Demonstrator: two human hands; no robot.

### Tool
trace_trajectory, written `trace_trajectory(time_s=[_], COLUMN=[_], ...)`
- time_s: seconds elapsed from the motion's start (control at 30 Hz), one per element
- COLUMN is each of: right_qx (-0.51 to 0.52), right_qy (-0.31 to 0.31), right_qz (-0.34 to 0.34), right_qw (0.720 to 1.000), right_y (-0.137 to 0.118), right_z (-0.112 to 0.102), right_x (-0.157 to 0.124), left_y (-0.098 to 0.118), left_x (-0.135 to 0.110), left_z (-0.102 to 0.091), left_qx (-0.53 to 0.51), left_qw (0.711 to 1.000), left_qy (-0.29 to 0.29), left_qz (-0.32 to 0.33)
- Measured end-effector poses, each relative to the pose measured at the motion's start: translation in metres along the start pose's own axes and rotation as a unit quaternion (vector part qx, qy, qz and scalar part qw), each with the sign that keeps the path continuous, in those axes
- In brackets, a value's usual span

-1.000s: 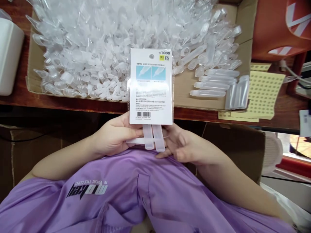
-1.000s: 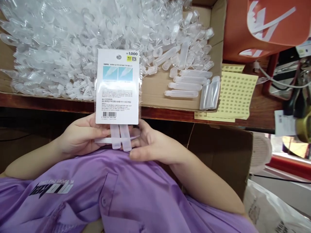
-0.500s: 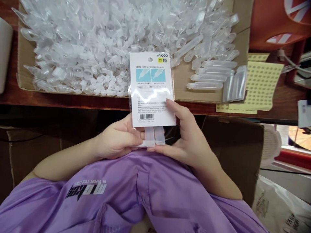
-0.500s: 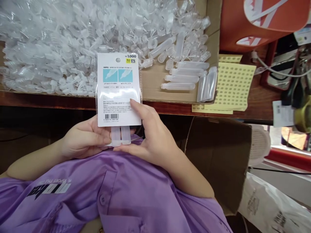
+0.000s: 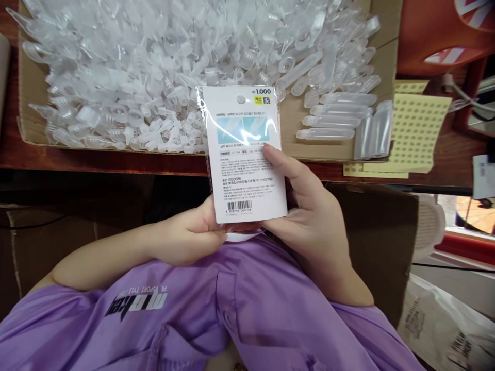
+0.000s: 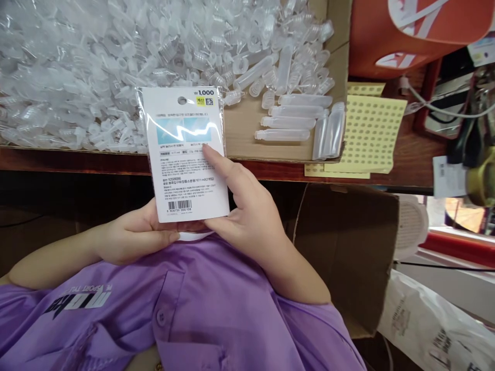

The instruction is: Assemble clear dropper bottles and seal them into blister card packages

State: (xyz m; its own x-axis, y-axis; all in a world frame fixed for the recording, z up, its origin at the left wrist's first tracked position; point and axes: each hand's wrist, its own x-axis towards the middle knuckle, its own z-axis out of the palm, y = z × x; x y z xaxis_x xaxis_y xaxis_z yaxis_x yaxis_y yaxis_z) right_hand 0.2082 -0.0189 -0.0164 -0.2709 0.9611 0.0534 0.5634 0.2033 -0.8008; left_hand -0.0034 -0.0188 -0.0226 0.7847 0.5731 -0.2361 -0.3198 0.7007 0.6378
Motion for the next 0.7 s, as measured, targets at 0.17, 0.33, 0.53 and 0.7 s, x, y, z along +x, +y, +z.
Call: trace_trajectory(time_s=[0.17, 0.33, 0.53, 0.7], right_qx=[-0.011, -0.039, -0.064, -0.068], right_qy=[0.042, -0.004, 0.025, 0.067], right_qz=[-0.036, -0.065, -0.099, -0.086], right_qw=[0.998, 0.997, 0.993, 0.992], right_y=[0.000, -0.005, -0.001, -0.003], right_z=[0.010, 0.005, 0.005, 0.010], right_x=[-0.002, 0.000, -0.002, -0.003], left_y=[0.009, 0.019, 0.013, 0.013], left_x=[0.004, 0.016, 0.018, 0.018], left_z=[0.001, 0.011, 0.013, 0.013], left_qx=[-0.078, -0.138, -0.114, -0.097], left_qw=[0.995, 0.964, 0.976, 0.978], left_qy=[0.058, 0.226, 0.182, 0.182], left_qz=[0.009, -0.001, 0.016, 0.024])
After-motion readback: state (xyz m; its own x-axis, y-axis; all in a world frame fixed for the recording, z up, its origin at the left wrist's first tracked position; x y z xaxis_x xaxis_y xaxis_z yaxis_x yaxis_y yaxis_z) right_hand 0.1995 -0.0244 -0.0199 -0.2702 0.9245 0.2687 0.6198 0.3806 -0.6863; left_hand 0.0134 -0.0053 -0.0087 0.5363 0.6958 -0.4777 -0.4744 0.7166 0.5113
